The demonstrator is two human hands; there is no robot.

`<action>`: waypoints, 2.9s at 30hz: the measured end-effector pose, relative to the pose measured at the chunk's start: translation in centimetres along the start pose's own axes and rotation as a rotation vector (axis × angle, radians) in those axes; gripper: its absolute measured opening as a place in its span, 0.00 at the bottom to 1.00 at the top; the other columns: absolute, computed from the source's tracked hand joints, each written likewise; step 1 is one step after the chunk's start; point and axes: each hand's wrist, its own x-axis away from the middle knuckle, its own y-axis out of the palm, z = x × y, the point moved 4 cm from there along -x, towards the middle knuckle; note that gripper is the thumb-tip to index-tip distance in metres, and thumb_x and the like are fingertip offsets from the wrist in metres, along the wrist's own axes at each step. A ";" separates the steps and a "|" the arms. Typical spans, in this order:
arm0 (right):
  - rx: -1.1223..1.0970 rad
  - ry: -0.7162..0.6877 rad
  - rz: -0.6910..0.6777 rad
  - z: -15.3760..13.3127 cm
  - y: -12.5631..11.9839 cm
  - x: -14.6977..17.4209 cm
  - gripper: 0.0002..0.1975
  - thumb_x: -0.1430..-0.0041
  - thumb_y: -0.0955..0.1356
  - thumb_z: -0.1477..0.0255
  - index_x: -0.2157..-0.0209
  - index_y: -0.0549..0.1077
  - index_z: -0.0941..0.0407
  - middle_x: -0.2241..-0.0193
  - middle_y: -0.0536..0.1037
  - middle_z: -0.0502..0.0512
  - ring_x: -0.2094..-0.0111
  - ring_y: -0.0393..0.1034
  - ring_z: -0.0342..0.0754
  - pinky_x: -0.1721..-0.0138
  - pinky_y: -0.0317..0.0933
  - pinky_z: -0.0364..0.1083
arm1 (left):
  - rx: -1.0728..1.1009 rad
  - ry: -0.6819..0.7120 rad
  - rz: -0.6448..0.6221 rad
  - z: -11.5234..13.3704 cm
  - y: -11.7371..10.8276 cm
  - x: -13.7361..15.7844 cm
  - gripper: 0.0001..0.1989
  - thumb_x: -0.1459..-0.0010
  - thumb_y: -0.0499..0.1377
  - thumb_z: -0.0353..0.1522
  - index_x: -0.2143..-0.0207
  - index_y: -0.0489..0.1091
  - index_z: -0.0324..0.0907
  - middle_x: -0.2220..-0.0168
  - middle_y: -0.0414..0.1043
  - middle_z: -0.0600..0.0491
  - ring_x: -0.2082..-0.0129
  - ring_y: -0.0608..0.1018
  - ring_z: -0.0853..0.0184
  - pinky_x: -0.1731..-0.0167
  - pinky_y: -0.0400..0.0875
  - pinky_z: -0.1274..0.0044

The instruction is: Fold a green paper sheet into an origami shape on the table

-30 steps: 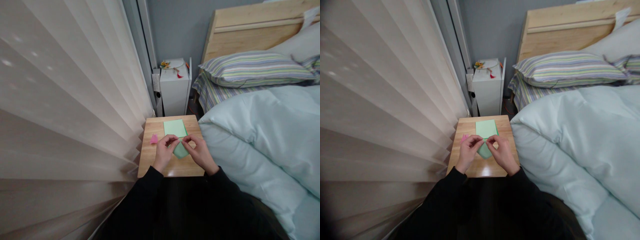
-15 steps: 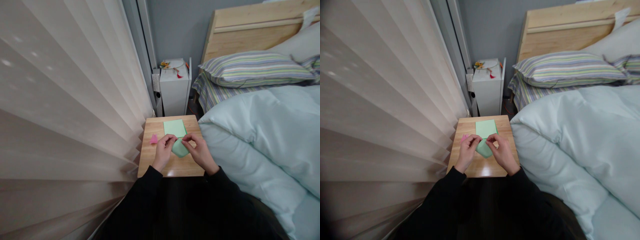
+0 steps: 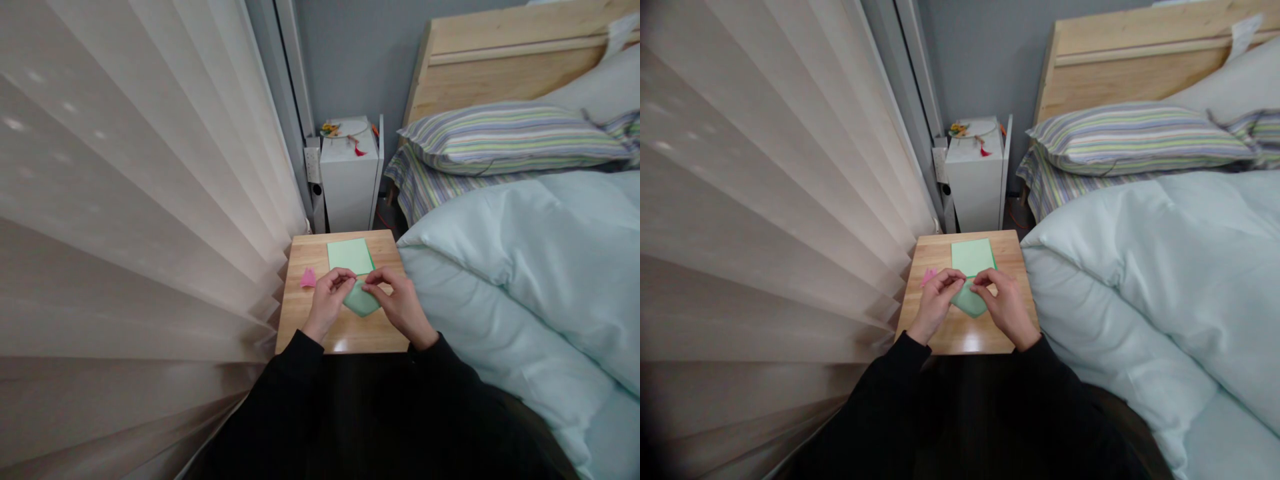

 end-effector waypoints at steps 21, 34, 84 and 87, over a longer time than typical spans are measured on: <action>0.138 -0.010 0.000 0.2 0.0 0.1 0.04 0.39 0.71 0.68 0.67 0.76 0.53 0.69 0.81 0.53 0.65 0.76 0.52 0.58 0.68 0.52 | 0.023 -0.001 -0.049 -0.3 0.3 0.0 0.10 0.47 0.68 0.33 0.63 0.74 0.40 0.64 0.76 0.51 0.63 0.78 0.66 0.58 0.72 0.74; 0.144 -0.091 -0.067 -0.2 0.2 0.0 0.06 0.39 0.70 0.75 0.71 0.76 0.52 0.71 0.80 0.52 0.66 0.75 0.51 0.60 0.65 0.50 | -0.065 -0.039 0.007 -0.3 -0.2 -0.1 0.09 0.42 0.63 0.37 0.68 0.77 0.40 0.69 0.77 0.52 0.66 0.76 0.66 0.63 0.70 0.74; 0.280 -0.333 -0.009 -0.6 0.5 0.8 0.06 0.35 0.69 0.74 0.67 0.77 0.51 0.67 0.83 0.50 0.62 0.78 0.49 0.38 0.56 0.60 | -0.530 0.466 0.068 2.5 0.2 1.1 0.09 0.40 0.60 0.24 0.72 0.77 0.42 0.71 0.77 0.53 0.69 0.77 0.66 0.65 0.71 0.75; 0.296 -0.379 0.010 -0.8 0.5 0.9 0.07 0.34 0.68 0.75 0.67 0.77 0.51 0.67 0.83 0.50 0.62 0.78 0.48 0.39 0.57 0.59 | -0.549 0.513 0.063 2.5 0.2 1.2 0.09 0.39 0.59 0.23 0.71 0.76 0.41 0.71 0.76 0.53 0.68 0.78 0.67 0.65 0.71 0.75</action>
